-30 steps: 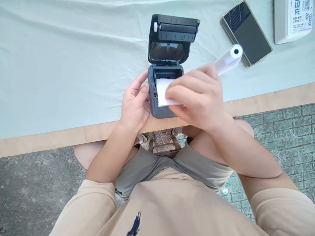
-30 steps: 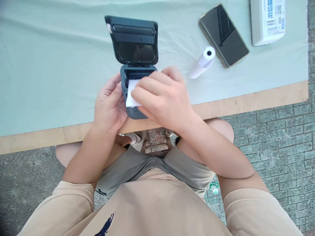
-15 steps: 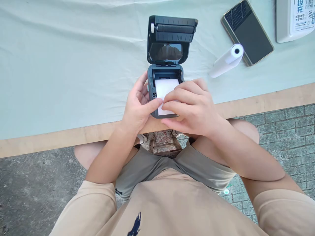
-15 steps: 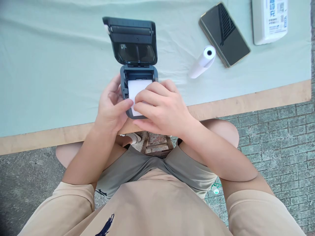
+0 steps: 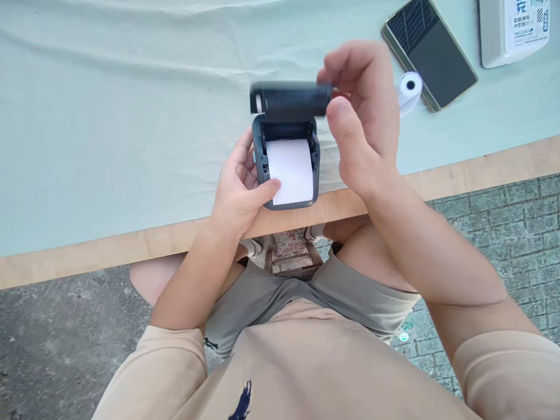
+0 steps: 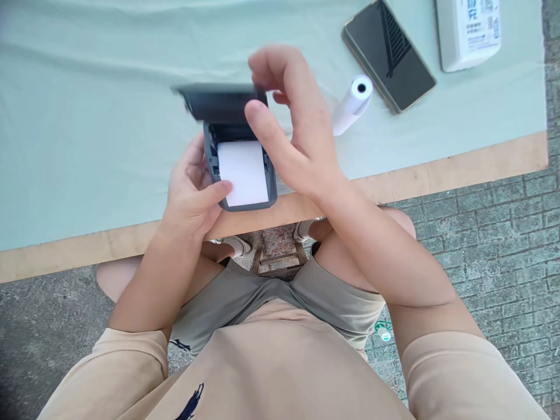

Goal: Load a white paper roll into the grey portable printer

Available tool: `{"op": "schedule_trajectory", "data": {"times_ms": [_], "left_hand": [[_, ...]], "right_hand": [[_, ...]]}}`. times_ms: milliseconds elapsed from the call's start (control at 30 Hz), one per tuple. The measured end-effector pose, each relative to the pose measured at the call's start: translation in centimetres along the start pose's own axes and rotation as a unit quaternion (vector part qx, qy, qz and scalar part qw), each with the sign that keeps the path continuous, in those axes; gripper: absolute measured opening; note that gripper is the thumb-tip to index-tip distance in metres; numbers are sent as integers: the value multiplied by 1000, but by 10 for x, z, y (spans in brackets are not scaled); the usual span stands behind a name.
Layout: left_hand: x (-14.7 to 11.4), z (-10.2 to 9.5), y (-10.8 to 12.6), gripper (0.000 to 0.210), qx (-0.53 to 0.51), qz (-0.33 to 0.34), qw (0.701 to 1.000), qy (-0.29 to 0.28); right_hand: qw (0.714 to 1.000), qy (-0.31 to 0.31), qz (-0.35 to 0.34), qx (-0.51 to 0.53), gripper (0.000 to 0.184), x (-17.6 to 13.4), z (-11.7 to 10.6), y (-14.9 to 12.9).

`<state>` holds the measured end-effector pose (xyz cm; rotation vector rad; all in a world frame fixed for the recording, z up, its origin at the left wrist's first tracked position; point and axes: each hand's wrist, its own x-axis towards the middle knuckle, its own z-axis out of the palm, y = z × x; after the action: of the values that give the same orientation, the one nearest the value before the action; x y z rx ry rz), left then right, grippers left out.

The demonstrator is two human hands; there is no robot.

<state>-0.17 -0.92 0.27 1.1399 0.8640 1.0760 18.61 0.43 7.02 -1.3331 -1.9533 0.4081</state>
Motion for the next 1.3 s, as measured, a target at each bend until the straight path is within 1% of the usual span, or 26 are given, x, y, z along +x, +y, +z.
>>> {"op": "schedule_trajectory", "data": {"times_ms": [67,100,200,333,433,533,667,733,800,933,1000,1133,1300], "left_hand": [[0,0,1,75,-6,-8,1000,-1],[-1,1,3,74,-10,-13,1000,0],[-1,2,6,72,-26,-27,999,5],[-1,3,7,72,-52,-28,998,0],[-1,5,7,64,-70,-30,997,10],[-1,7,8,55,-60,-35,997,24],[-1,6,10,57,-54,-28,998,14],[-1,6,11,58,-59,-26,998,17],[-1,6,11,57,-73,-35,996,35],[1,4,8,47,-115,-67,988,79],[2,3,7,40,-123,-68,987,82],[3,3,7,33,-129,-62,987,71],[4,4,10,26,-148,-58,983,94]], "right_hand": [[997,39,-9,73,21,-4,4,3],[995,41,-7,89,19,-6,5,5],[994,-9,35,98,15,-11,8,10],[979,-92,103,152,38,-13,11,16],[963,-138,134,190,52,-12,12,20],[951,-152,141,230,65,-11,12,24],[943,-165,132,256,72,-7,10,23],[943,-167,134,256,70,-6,9,21],[943,-163,147,249,65,-7,8,18],[946,-161,167,227,53,-8,7,15],[946,-162,169,224,51,-9,7,16],[947,-167,169,217,50,-9,7,17],[948,-169,158,218,54,-9,6,16]]}}
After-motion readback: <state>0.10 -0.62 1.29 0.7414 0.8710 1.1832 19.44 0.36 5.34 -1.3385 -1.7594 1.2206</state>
